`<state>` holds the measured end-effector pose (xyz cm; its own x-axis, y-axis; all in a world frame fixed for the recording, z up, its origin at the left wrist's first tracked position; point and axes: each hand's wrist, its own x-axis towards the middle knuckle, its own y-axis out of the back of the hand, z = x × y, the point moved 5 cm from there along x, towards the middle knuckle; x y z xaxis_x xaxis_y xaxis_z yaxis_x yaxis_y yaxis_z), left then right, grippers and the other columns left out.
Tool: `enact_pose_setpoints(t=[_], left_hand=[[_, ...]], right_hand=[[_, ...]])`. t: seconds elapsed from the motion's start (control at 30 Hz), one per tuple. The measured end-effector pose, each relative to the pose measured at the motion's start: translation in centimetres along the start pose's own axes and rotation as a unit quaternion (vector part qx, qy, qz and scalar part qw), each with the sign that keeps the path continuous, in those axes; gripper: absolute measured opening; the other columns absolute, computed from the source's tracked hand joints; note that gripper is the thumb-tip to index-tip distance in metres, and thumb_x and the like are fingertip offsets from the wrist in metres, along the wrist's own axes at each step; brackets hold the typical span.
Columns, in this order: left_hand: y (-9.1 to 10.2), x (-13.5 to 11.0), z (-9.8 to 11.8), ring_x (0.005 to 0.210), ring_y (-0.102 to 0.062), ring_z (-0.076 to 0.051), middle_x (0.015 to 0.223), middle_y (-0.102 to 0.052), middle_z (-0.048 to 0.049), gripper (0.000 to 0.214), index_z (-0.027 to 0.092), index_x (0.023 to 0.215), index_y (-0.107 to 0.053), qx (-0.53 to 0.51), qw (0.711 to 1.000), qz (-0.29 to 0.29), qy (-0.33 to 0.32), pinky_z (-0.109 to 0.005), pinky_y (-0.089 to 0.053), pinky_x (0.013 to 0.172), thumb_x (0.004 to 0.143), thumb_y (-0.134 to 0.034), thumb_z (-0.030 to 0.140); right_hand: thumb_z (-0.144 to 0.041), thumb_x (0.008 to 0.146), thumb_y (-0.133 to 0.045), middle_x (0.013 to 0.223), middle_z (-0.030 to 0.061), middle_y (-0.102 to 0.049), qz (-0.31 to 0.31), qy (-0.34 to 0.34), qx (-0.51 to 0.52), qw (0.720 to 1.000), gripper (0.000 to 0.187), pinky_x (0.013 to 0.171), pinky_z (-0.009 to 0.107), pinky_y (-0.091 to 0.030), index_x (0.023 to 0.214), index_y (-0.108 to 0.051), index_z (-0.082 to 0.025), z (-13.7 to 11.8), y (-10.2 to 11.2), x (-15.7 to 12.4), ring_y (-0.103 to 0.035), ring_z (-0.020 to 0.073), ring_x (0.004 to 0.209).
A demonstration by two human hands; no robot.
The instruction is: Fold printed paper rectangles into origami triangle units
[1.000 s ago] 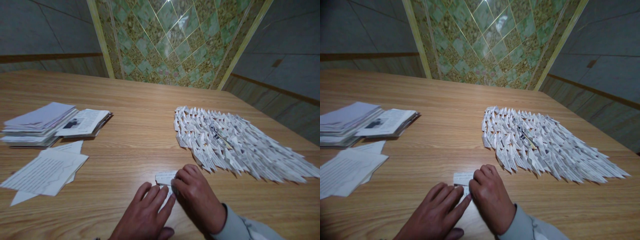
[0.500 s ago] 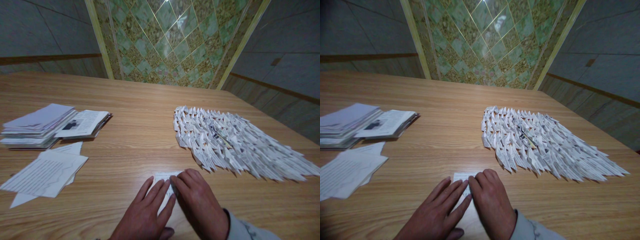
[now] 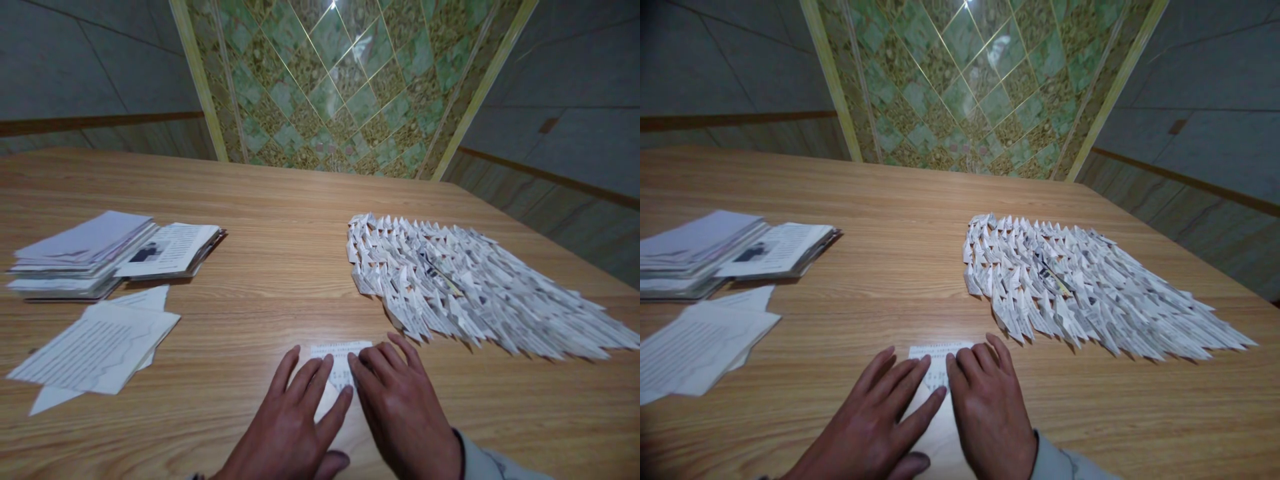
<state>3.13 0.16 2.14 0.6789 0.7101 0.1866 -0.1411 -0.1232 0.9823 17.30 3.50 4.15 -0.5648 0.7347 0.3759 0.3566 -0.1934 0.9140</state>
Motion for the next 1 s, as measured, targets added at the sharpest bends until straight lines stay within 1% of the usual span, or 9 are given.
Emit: enact_pose_setpoints(t=[0.17, 0.27, 0.33, 0.43, 0.53, 0.63, 0.8, 0.93, 1.0], left_hand=[[-0.6, -0.4, -0.1, 0.124, -0.054, -0.038, 0.14, -0.057, -0.019, 0.06, 0.03, 0.14, -0.05, -0.023, 1.0, -0.005, 0.02, -0.069, -0.026, 0.108, 0.089, -0.059, 0.061], [-0.4, -0.3, -0.3, 0.124, -0.053, -0.036, 0.139, -0.058, -0.0161, 0.058, 0.03, 0.138, -0.052, -0.042, 0.999, 0.012, 0.03, -0.066, -0.026, 0.109, 0.088, -0.063, 0.058], [0.4, -0.1, -0.7, 0.118, -0.058, -0.033, 0.134, -0.063, -0.0125, 0.048, 0.031, 0.133, -0.057, -0.073, 0.996, 0.036, 0.038, -0.062, -0.03, 0.108, 0.091, -0.062, 0.052], [1.7, 0.6, -1.8, 0.102, -0.064, -0.025, 0.116, -0.073, -0.0032, 0.029, 0.03, 0.124, -0.061, -0.146, 0.985, 0.059, 0.071, -0.055, -0.032, 0.107, 0.095, -0.061, 0.036], [2.3, 1.3, -3.2, 0.092, -0.063, -0.022, 0.102, -0.074, -0.0013, 0.015, 0.026, 0.11, -0.066, -0.18, 0.976, 0.071, 0.104, -0.049, -0.039, 0.099, 0.096, -0.06, 0.026], [2.1, 2.0, -4.5, 0.09, -0.06, -0.023, 0.097, -0.071, -0.0042, 0.01, 0.022, 0.098, -0.069, -0.164, 0.973, 0.08, 0.14, -0.041, -0.044, 0.083, 0.095, -0.06, 0.025], [1.6, 3.1, -5.7, 0.092, -0.06, -0.024, 0.095, -0.066, -0.0037, 0.003, 0.021, 0.092, -0.067, -0.163, 0.965, 0.051, 0.199, -0.036, -0.044, 0.08, 0.089, -0.068, 0.023], [1.8, 3.4, -5.6, 0.097, -0.059, -0.024, 0.101, -0.065, -0.0044, 0.021, 0.022, 0.108, -0.065, -0.168, 0.964, 0.025, 0.204, -0.036, -0.044, 0.083, 0.088, -0.069, 0.023], [1.8, 3.3, -5.6, 0.097, -0.059, -0.024, 0.101, -0.065, -0.0046, 0.024, 0.022, 0.112, -0.064, -0.17, 0.963, 0.014, 0.208, -0.036, -0.044, 0.083, 0.089, -0.069, 0.025]], right_hand=[[-0.009, 0.086, -0.064, 0.091, 0.0029, -0.067, 0.006, -0.015, -0.007, 1.0, 0.023, 0.108, 0.047, -0.028, 0.104, -0.067, -0.023, 1.1, 0.6, -0.5, -0.056, 0.023, 0.09], [-0.008, 0.086, -0.062, 0.091, 0.0033, -0.068, 0.018, -0.023, -0.008, 1.0, 0.022, 0.106, 0.047, -0.029, 0.102, -0.068, -0.022, 1.8, 0.9, -0.9, -0.056, 0.0228, 0.089], [-0.007, 0.087, -0.061, 0.09, 0.0036, -0.068, 0.022, -0.021, -0.008, 1.0, 0.02, 0.106, 0.047, -0.03, 0.1, -0.068, -0.021, 1.9, 1.0, -1.0, -0.055, 0.0226, 0.088], [-0.008, 0.089, -0.059, 0.086, 0.004, -0.066, 0.025, -0.013, -0.011, 1.0, 0.015, 0.104, 0.046, -0.032, 0.087, -0.067, -0.02, 1.7, 0.9, -0.9, -0.054, 0.0223, 0.086], [-0.01, 0.09, -0.059, 0.082, 0.0037, -0.064, 0.031, -0.01, -0.018, 0.999, 0.016, 0.101, 0.044, -0.034, 0.081, -0.067, -0.019, 1.4, 0.7, -0.5, -0.052, 0.0219, 0.083], [-0.011, 0.09, -0.062, 0.077, 0.0031, -0.062, 0.028, -0.011, -0.043, 0.999, 0.017, 0.094, 0.041, -0.038, 0.076, -0.066, -0.02, 1.4, 0.5, 0.0, -0.05, 0.0215, 0.08], [-0.017, 0.085, -0.072, 0.075, 0.0034, -0.063, -0.016, -0.033, -0.086, 0.996, 0.016, 0.088, 0.041, -0.038, 0.071, -0.067, -0.02, 1.8, 0.6, 1.6, -0.054, 0.023, 0.081], [-0.022, 0.085, -0.074, 0.089, 0.0047, -0.067, -0.086, -0.053, -0.056, 0.993, 0.006, 0.081, 0.038, -0.039, 0.082, -0.069, -0.02, 2.0, 0.6, 3.2, -0.057, 0.0249, 0.091], [-0.022, 0.084, -0.074, 0.096, 0.0048, -0.067, -0.117, -0.06, -0.027, 0.991, 0.01, 0.079, 0.036, -0.04, 0.092, -0.068, -0.02, 2.2, 0.6, 3.6, -0.058, 0.0246, 0.092]])
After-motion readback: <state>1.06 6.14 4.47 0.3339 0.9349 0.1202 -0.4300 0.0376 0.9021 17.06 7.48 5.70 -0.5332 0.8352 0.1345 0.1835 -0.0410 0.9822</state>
